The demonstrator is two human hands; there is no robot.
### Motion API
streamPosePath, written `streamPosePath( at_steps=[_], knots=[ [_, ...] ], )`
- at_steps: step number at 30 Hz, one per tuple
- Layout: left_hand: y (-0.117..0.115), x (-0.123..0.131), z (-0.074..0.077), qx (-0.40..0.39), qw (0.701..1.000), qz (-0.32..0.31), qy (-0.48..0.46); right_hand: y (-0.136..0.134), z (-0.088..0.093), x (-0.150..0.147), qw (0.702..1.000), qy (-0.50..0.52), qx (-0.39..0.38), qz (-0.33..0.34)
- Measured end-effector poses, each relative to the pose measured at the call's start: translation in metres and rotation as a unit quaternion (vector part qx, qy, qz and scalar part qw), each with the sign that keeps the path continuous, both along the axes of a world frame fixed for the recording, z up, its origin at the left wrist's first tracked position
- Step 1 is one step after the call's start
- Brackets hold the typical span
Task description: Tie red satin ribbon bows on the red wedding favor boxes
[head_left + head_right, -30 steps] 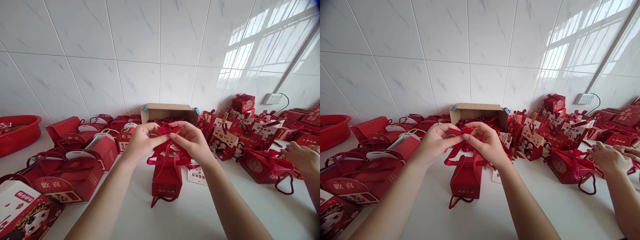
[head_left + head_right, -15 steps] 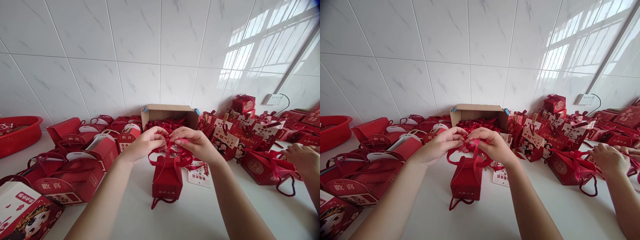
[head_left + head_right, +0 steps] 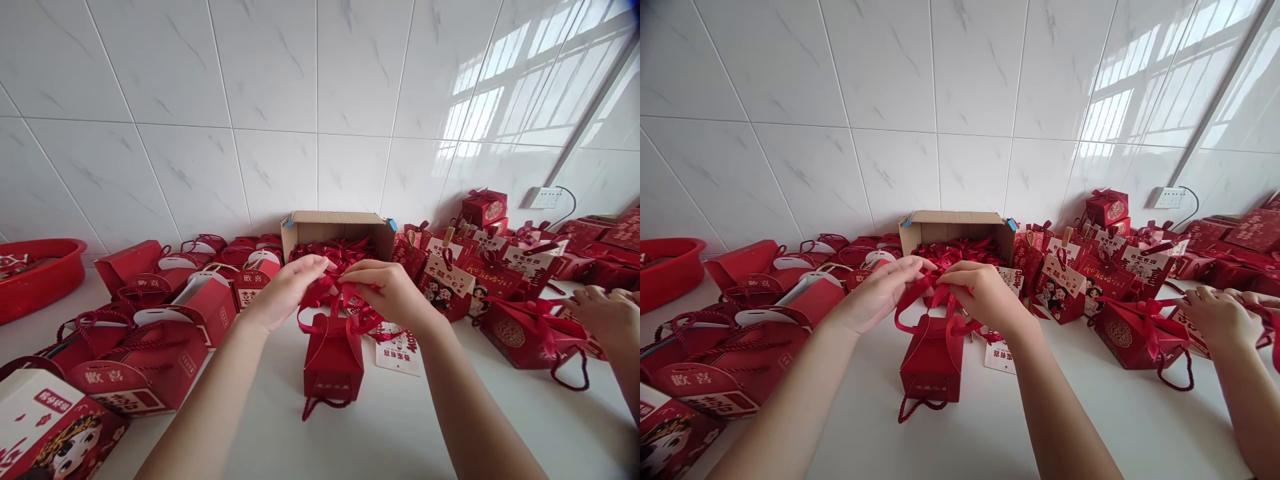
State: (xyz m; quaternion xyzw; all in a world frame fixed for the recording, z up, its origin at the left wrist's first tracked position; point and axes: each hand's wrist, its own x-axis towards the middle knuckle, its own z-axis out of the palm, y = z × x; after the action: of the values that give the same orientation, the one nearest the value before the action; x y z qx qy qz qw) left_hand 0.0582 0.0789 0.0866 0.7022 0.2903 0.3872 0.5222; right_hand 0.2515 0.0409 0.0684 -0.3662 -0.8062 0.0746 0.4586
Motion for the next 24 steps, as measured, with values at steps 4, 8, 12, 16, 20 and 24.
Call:
streamPosePath(
  at_steps=[4,8,12,16,20,24],
  knots=[
    [-0.008,-0.003,-0.001,0.168,0.975,0.076,0.125,0.002,-0.001,0.009,0.992,0.086,-0.069,0.055],
    [-0.017,-0.014,0.0,0.374,0.89,0.129,0.226,-0.004,-0.009,0.022,0.963,0.207,-0.136,0.106],
    [-0.016,-0.033,0.001,0.506,0.803,0.176,0.263,-0.02,-0.031,0.036,0.941,0.25,-0.196,0.116],
    [-0.001,-0.069,-0.011,0.535,0.748,0.208,0.334,-0.046,-0.064,0.059,0.929,0.28,-0.241,0.034],
    [0.013,-0.109,-0.039,0.456,0.735,0.249,0.435,-0.075,-0.099,0.085,0.924,0.243,-0.29,-0.06],
    [0.011,-0.124,-0.062,0.375,0.767,0.207,0.478,-0.093,-0.118,0.095,0.912,0.231,-0.332,-0.073]
  ],
)
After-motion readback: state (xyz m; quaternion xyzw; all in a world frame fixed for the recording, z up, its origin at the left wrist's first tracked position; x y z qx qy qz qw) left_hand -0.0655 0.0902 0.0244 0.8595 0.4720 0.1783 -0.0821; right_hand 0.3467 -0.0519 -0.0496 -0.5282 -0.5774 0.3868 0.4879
